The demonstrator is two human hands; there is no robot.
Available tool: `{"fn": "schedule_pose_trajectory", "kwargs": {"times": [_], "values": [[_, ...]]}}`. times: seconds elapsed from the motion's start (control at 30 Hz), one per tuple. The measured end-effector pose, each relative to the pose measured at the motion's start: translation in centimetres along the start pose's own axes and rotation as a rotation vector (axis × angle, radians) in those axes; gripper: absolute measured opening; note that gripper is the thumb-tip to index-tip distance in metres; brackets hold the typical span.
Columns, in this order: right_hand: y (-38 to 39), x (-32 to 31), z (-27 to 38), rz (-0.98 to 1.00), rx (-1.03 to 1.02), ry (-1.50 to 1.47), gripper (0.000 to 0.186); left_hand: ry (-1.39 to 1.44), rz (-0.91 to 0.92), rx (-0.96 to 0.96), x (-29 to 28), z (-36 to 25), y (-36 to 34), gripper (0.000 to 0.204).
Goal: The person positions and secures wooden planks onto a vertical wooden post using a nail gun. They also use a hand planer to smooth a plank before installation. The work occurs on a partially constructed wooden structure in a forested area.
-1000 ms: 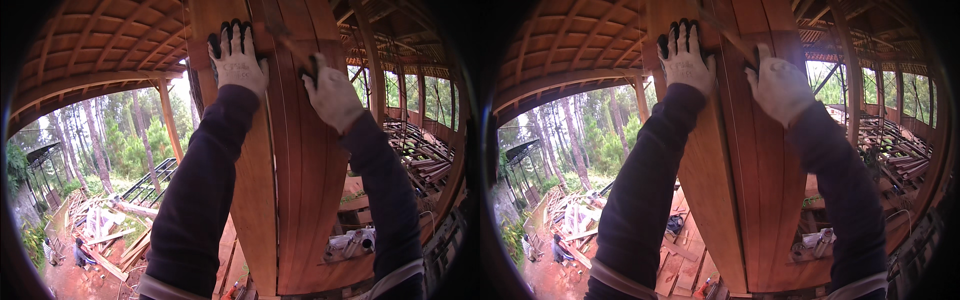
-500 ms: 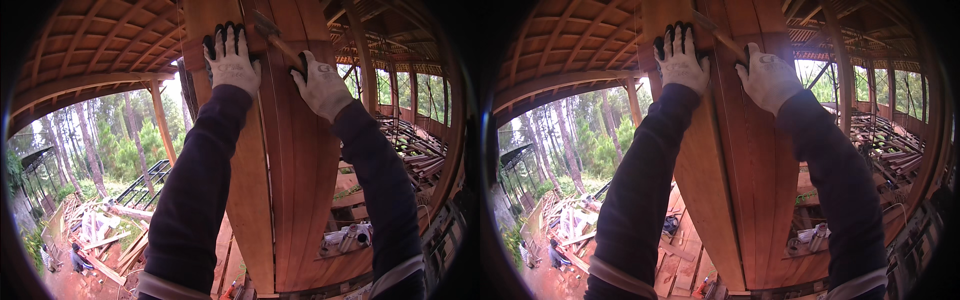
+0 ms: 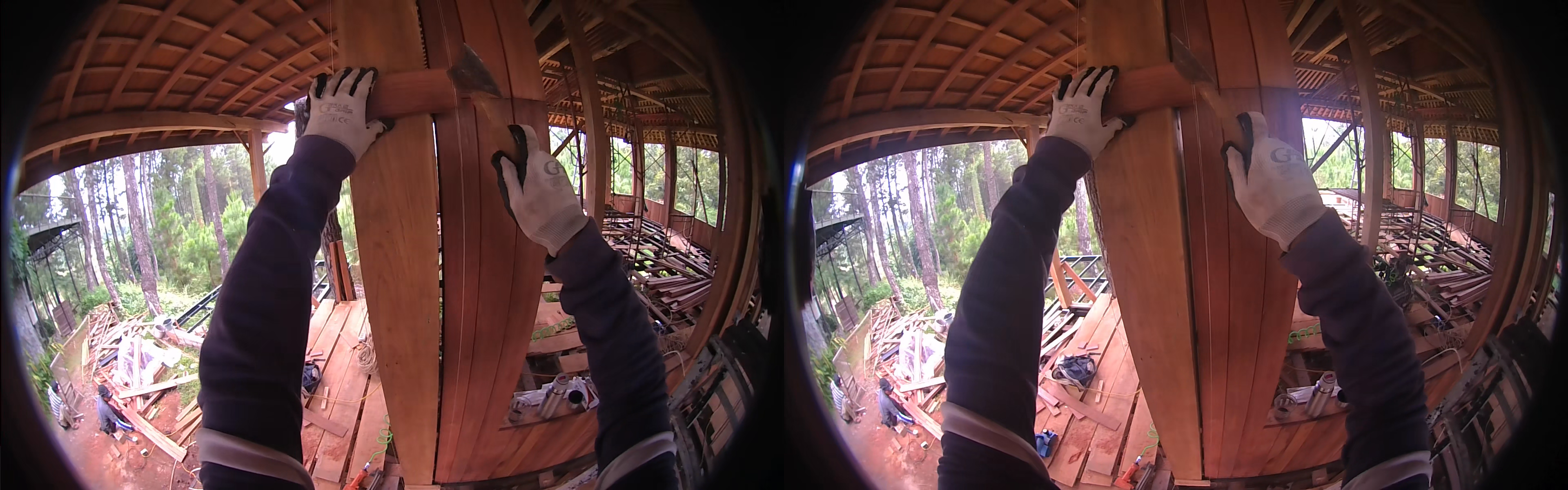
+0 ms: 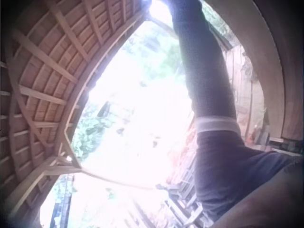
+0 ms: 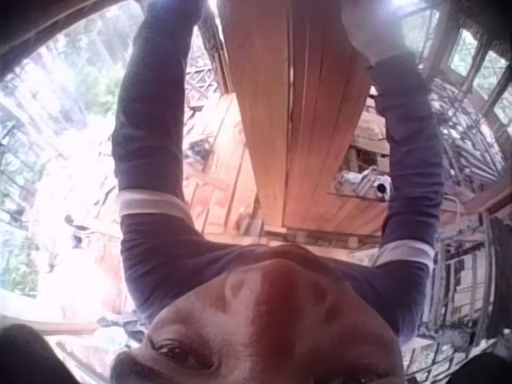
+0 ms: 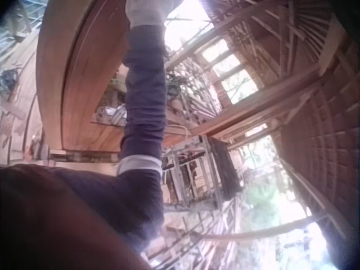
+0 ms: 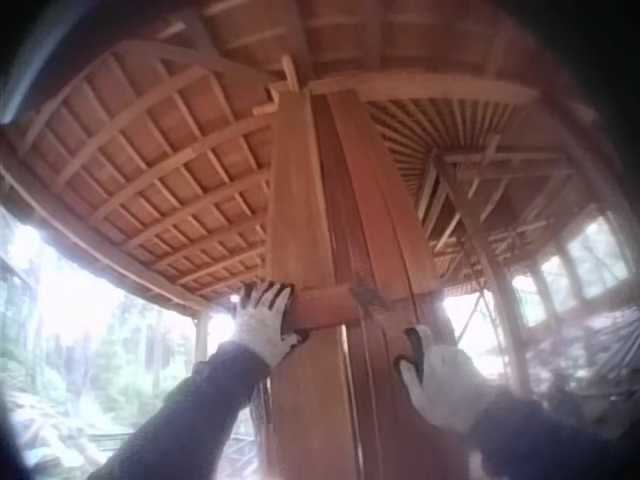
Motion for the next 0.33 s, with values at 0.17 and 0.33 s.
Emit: {"fn": "schedule_pose_trajectory", "kwargs": {"times": [0.17,0.33], "values": [[-1.8,1.4,1.5,0.033,0.023,0.029,0.040,0.097,0.010,0.048,-0.7,1.0,-0.4,0.078],[-2.9,3.6,2.3,0.035,-0.005,0.170,0.045,0.169,0.068,0.049,-0.5,1.9,-1.4,0.079]]}}
Point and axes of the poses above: each hand's wrist, its own y-axis away from the middle knuckle, its own x-axis out of the palm, z = x × y, the point moved 3 cm from there along -y, towards the middle knuckle, and after that the axes turned 2 degrees about -y, right-handed, at the moved point
